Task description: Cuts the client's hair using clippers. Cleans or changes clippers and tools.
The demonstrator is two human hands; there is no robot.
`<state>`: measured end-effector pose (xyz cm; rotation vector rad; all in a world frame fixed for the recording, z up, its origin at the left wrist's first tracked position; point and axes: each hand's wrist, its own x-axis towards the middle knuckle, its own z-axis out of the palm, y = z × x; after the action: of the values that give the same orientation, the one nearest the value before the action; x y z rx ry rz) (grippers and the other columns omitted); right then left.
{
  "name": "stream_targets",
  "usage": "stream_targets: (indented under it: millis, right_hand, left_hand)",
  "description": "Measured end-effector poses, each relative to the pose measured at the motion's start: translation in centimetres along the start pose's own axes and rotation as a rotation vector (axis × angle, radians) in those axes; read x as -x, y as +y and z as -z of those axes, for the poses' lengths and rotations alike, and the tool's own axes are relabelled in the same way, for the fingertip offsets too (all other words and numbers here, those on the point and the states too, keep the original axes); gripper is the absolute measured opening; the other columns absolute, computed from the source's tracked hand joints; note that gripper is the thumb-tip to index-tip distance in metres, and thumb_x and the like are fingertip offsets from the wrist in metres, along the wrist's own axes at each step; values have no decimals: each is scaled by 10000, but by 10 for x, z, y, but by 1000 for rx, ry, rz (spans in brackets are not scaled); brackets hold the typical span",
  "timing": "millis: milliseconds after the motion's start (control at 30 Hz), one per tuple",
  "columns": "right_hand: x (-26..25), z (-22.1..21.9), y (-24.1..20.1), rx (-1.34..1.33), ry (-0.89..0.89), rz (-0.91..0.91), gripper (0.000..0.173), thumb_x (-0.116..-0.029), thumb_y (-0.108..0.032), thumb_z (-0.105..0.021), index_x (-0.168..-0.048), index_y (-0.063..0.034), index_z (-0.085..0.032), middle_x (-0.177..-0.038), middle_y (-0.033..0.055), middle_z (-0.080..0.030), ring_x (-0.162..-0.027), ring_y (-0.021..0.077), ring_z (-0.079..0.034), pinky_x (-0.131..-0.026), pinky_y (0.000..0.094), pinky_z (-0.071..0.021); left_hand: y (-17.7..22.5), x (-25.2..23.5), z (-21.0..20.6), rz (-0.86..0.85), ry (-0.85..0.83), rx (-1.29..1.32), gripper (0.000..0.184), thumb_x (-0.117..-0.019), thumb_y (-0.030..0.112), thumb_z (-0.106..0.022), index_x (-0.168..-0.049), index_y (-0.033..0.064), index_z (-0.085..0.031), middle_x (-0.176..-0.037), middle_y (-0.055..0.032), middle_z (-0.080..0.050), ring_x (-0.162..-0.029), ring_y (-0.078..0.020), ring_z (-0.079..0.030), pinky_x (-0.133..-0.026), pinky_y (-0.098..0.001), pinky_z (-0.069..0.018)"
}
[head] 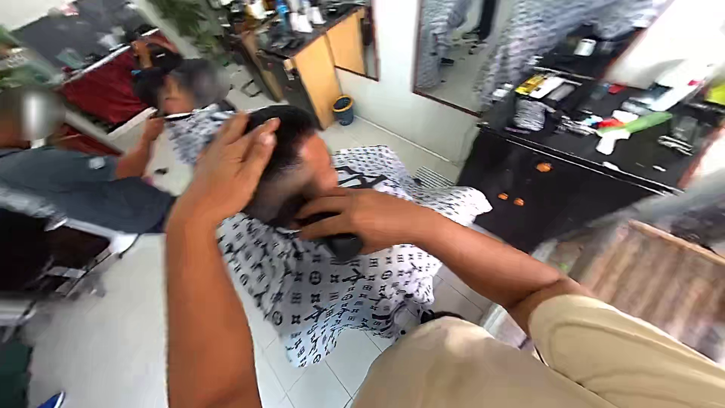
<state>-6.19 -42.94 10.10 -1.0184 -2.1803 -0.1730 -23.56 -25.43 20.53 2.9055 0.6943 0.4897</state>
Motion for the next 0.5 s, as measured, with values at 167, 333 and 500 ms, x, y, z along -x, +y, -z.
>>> stream_targets:
  millis: [167, 333, 500]
  right_hand:
    - [31, -13, 11, -80, 16, -157, 473, -721, -84, -840, -1185, -133, -764, -1276, 71, -683, -1186, 219, -632, -968, 420, -527]
    - [239, -4, 52, -111, 71, -766, 501, -783, -91, -852, -1259, -46, -701, -1220, 125, -709, -1159, 254, -662, -1041, 474, -514]
    - [500, 40, 71, 262, 329, -1696, 587, -808, -214, -833, -1362, -172, -645, -1381, 173, -594, -1204, 380, -619, -952, 635, -529]
  left_hand:
    - [2, -4, -40, -211, 145, 45, 523, -1120, 406, -318, -1527, 136, -505, -1576, -168, -459, -1506, -322, -368, -1246, -538, -261]
    - [53, 16, -109, -399, 201, 170, 512, -1104, 364, -388, -1522, 89, -499, -1566, -165, -476, -1492, -341, -387, -1238, -555, -260]
    - [163, -16, -199, -445, -57, 438, 602, -1090, 514, -357, -1429, 80, -602, -1545, -199, -491, -1502, -337, -371, -1217, -570, -263]
